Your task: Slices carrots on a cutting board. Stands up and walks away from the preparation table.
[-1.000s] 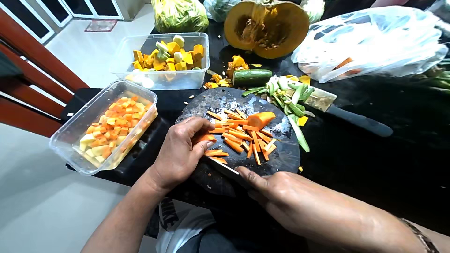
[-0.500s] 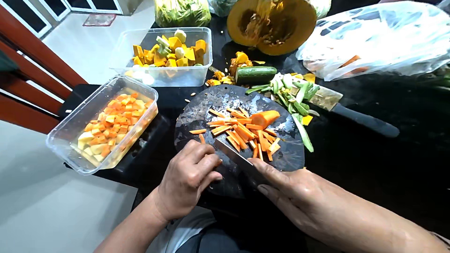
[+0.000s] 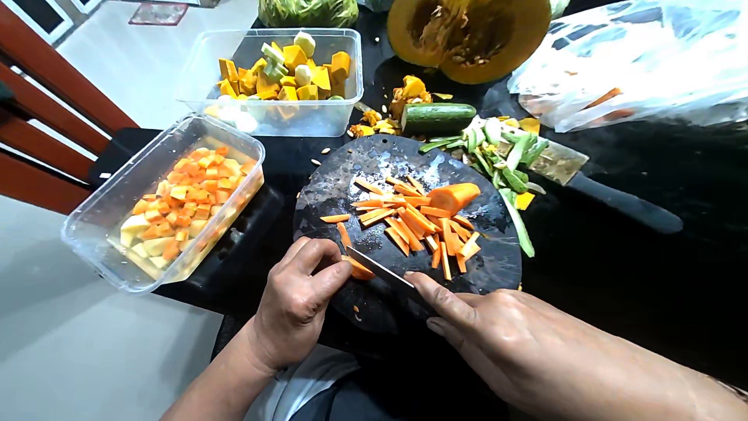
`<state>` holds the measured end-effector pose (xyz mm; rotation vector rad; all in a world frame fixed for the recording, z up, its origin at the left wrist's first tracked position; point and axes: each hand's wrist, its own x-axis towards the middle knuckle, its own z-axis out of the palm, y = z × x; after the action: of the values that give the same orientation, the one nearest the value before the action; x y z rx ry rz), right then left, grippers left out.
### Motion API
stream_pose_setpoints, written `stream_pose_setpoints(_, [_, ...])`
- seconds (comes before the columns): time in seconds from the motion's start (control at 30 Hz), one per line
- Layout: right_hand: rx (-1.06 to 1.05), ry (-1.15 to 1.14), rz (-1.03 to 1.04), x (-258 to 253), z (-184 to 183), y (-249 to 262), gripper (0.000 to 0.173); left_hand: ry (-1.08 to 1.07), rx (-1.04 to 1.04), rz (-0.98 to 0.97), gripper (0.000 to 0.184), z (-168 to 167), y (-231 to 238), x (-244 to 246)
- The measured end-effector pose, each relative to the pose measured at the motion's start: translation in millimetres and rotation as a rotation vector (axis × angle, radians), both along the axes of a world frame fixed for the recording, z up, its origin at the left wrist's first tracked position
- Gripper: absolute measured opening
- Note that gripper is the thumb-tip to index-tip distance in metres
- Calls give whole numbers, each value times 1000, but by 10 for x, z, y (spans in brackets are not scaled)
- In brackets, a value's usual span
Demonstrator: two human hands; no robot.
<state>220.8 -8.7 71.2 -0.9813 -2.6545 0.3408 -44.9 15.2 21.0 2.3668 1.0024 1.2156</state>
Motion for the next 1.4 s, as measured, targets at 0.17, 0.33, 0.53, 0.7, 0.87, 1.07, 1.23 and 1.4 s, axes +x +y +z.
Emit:
stream_pose_setpoints(0.17, [-66, -12, 71, -6, 8, 100, 46, -7, 21, -10, 16, -24, 10, 15])
stream_pose_setpoints(0.33, [-20, -90, 39, -226, -6, 117, 48, -14, 35, -10, 15, -42, 11, 16])
stream_pose_setpoints(0.53, [-170, 36, 18, 21, -63, 87, 48, -10, 48, -21, 15, -35, 8, -5])
stream_pose_setpoints(0.7, [-69, 37, 7, 54, -36, 41, 47, 7, 100, -22, 15, -37, 8, -5])
stream_pose_setpoints(0.87, [-82, 34, 45, -13, 17, 76, 46, 18, 117, -23, 15, -48, 5, -12])
stream_pose_setpoints(1.07, [-175, 14, 95, -76, 10, 158, 46, 30, 142, -17, 16, -68, -4, 11])
stream_pose_setpoints(1.23, [-232, -47, 63, -252, 43, 182, 47, 23, 134, -24, 15, -64, 15, -27])
stream_pose_setpoints(1.4, [-139, -14, 37, -101, -15, 1, 49, 78, 124, -24, 17, -17, 12, -45])
